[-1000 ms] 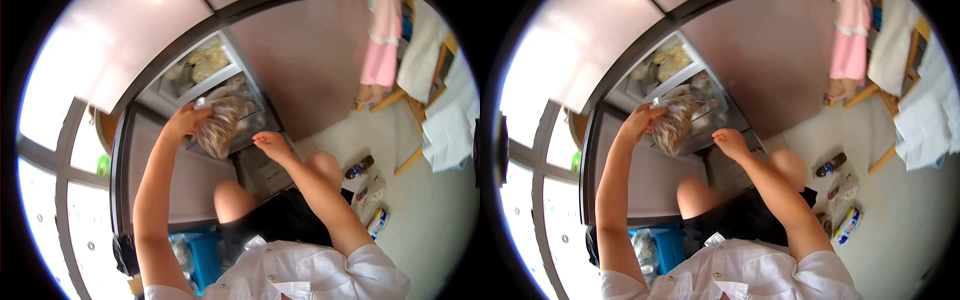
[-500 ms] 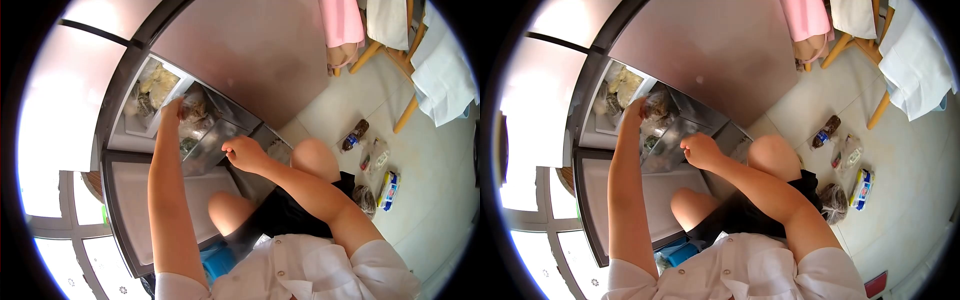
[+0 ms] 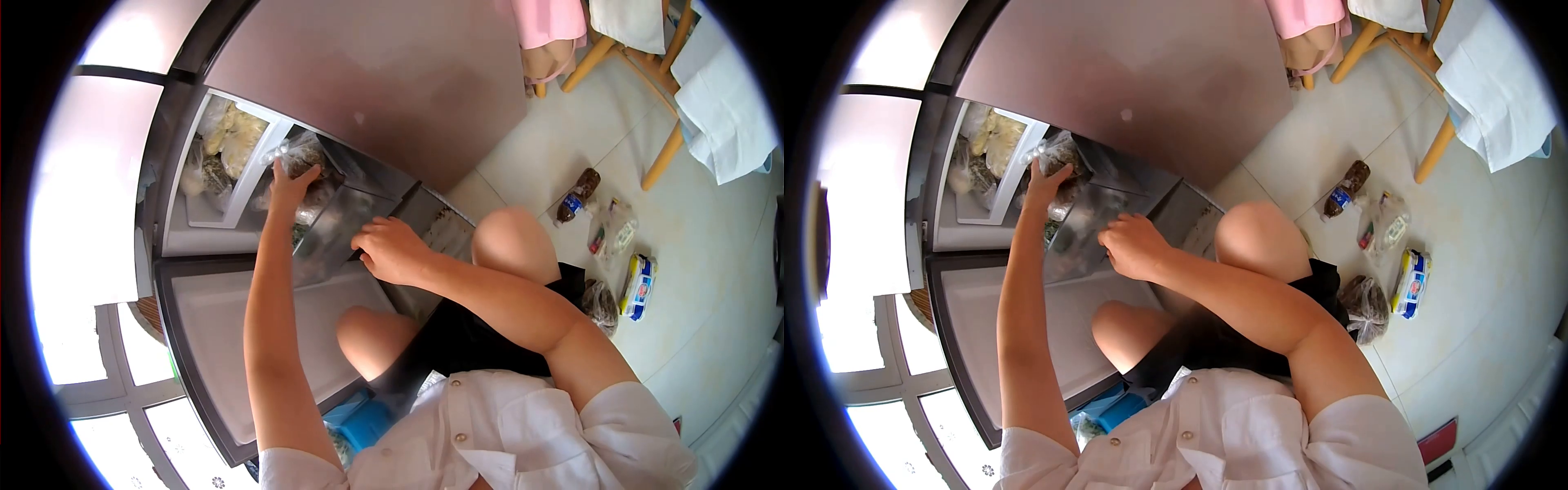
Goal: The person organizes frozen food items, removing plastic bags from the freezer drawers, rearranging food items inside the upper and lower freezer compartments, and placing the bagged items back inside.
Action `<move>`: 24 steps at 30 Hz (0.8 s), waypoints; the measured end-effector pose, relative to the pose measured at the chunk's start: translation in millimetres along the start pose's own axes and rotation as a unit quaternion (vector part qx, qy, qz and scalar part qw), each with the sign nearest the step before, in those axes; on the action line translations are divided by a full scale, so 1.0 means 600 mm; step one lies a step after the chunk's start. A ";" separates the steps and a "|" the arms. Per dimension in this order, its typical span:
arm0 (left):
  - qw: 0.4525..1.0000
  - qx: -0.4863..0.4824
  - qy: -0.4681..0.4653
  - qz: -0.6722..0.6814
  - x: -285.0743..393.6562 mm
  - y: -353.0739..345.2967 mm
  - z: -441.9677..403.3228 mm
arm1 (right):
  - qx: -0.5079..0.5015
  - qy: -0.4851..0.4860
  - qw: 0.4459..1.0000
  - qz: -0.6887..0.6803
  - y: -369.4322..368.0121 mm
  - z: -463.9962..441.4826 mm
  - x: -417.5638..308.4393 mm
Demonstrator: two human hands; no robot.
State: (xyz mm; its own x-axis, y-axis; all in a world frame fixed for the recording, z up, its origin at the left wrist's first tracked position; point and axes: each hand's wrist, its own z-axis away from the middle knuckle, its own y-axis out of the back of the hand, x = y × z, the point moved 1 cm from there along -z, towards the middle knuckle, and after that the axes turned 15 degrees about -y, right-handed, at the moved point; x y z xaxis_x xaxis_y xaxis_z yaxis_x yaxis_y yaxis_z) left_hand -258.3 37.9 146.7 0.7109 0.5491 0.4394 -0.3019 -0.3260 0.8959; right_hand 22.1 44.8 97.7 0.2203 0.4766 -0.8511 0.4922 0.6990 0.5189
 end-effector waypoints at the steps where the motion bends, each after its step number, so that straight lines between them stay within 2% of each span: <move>1: 0.998 0.006 -0.022 -0.051 0.006 -0.014 0.007 | 0.015 0.011 1.000 -0.011 -0.006 0.000 0.003; 3: 0.979 0.026 -0.071 -0.188 0.028 -0.028 0.021 | 0.047 0.036 0.998 -0.030 -0.015 -0.002 0.006; 6: 0.964 -0.005 -0.095 -0.249 0.053 -0.016 0.020 | 0.047 0.039 0.998 -0.019 -0.020 -0.001 0.007; 9: 0.964 -0.020 -0.047 -0.261 0.079 -0.025 0.019 | 0.033 0.037 0.999 0.009 -0.022 -0.002 0.005; 12: 0.955 -0.032 -0.003 -0.294 0.050 -0.059 -0.018 | 0.014 0.029 0.999 0.013 -0.022 -0.001 0.003; 15: 0.941 -0.037 0.007 -0.337 0.045 -0.075 -0.034 | 0.017 0.027 0.999 0.010 -0.021 -0.001 0.004; 18: 0.947 -0.178 -0.009 -0.267 0.051 -0.032 -0.050 | 0.006 0.029 0.999 0.019 -0.015 0.000 0.006; 19: 0.942 -0.227 -0.045 -0.242 0.051 -0.007 -0.056 | 0.007 0.028 0.999 0.020 -0.012 -0.002 0.006; 22: 0.951 -0.120 -0.053 -0.278 0.053 0.004 -0.036 | 0.003 0.031 0.999 0.019 -0.007 -0.004 0.002; 24: 0.970 -0.094 -0.006 -0.225 0.067 -0.016 -0.017 | -0.002 0.027 0.999 0.026 -0.004 -0.006 0.002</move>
State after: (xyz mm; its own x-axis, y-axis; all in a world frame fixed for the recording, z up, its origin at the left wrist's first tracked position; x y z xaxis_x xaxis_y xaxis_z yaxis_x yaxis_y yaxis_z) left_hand -233.5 71.1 156.5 0.8043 0.5943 0.0006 -0.0688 0.0921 0.9934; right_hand 18.1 45.5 95.9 0.1987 0.5401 -0.8178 0.4786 0.6747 0.5619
